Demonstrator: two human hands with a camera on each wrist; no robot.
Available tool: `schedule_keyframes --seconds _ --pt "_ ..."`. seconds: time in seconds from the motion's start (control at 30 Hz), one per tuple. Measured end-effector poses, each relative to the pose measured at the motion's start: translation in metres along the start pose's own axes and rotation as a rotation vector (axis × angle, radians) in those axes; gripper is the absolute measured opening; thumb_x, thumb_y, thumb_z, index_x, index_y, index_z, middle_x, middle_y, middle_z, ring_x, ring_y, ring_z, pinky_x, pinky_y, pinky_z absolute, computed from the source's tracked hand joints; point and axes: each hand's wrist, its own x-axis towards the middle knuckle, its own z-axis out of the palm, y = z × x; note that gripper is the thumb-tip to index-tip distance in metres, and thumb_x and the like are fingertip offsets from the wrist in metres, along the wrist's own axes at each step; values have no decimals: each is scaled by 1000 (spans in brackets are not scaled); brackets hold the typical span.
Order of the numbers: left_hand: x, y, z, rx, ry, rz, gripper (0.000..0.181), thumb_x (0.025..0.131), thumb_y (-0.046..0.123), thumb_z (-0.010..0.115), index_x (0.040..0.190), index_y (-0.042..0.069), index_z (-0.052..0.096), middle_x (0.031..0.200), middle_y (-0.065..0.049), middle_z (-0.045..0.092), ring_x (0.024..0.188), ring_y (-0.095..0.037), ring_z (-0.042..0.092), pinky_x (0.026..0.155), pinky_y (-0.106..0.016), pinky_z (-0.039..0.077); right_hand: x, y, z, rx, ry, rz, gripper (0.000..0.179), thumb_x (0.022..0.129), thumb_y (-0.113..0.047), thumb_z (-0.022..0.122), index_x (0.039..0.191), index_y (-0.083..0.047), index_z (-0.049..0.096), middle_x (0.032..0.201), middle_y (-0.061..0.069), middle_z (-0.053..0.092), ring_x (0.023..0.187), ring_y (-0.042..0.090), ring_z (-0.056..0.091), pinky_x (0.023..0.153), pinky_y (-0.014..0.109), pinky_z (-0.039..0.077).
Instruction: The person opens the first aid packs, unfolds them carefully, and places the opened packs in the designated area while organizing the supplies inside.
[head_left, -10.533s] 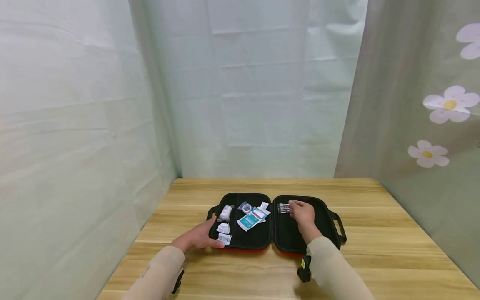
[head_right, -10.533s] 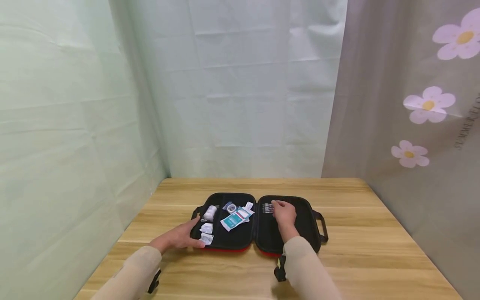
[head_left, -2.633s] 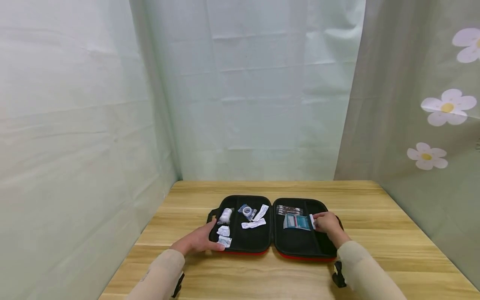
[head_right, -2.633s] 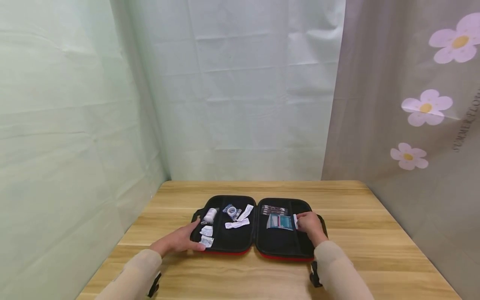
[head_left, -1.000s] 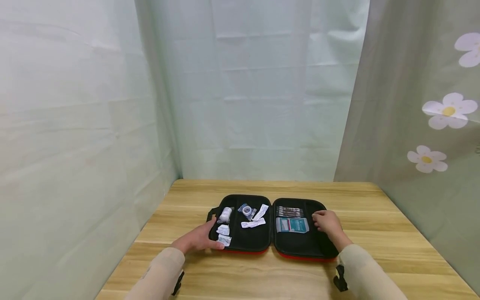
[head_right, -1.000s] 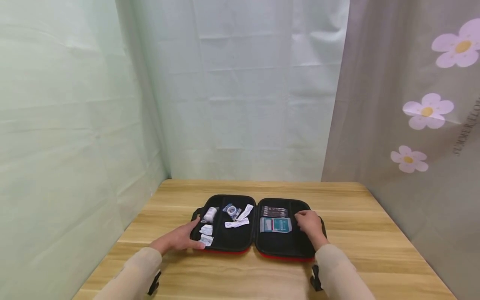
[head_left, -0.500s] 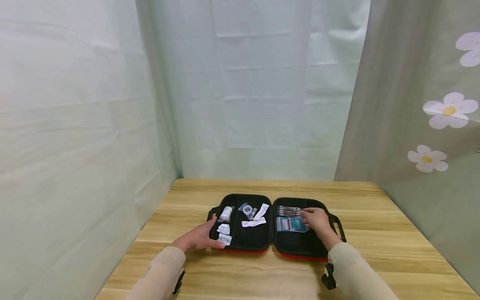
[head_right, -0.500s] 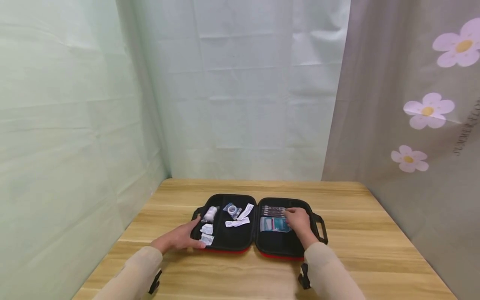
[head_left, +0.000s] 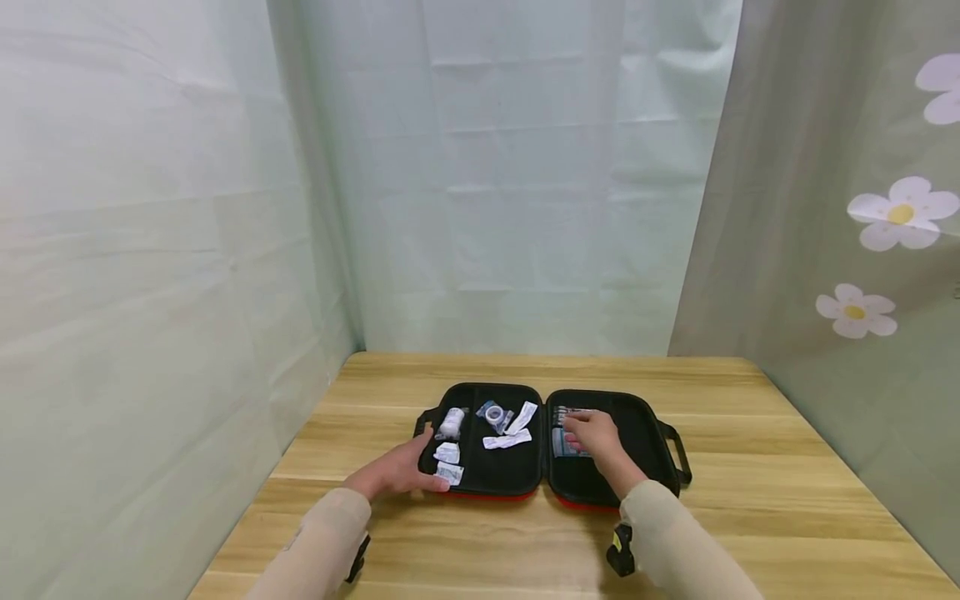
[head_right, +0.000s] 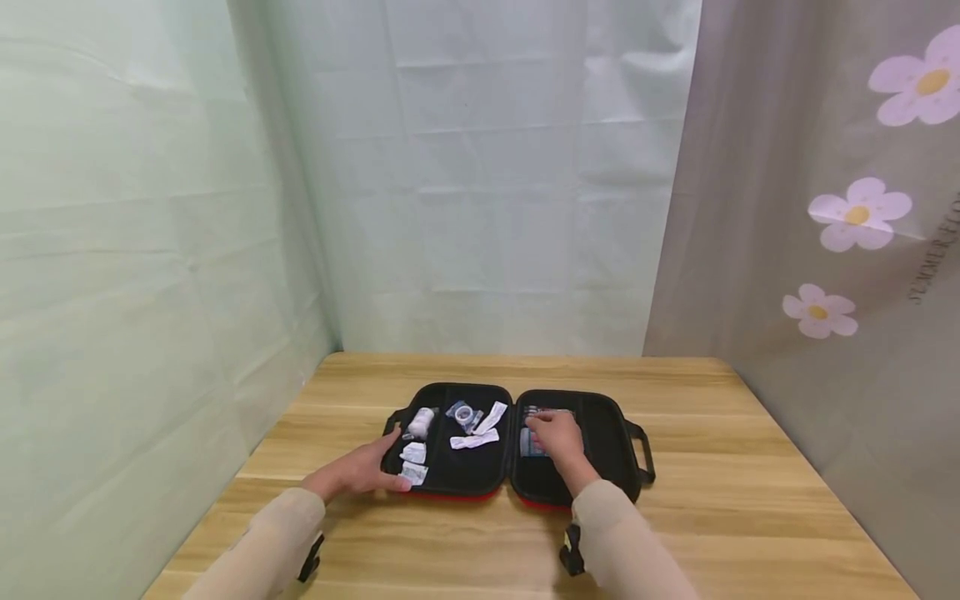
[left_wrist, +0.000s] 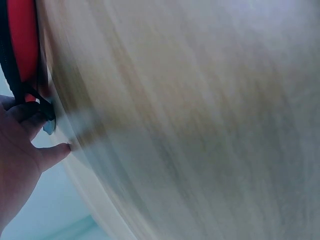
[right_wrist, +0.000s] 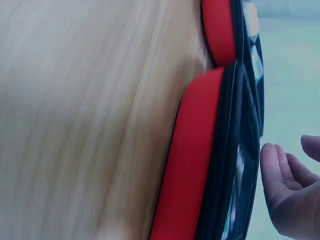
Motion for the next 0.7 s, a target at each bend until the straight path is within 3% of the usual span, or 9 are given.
schedule_keyframes --seconds 0.2,0.5,0.7 --pt "1 -1 0 20 -5 -10 121 70 53 86 156 -3 21 155 -24 33 140 -39 35 114 -54 27 -6 -6 20 59 -40 -34 32 97 -8 61 119 15 62 107 29 68 90 37 70 76 41 59" --pt "1 -2 0 21 -2 2 121 70 53 86 155 -4 21 154 -25 33 139 -39 35 113 -54 28 -13 -11 49 108 -79 -9 31 96 -7 62 117 15 63 104 27 69 90 37 69 75 37 59" --pt "1 -3 1 7 1 25 121 71 52 86 154 -6 21 154 -25 34 139 -39 36 113 -53 28 -17 -10 66 152 -82 -11 31 93 -7 65 114 17 63 103 30 69 81 33 71 68 32 59"
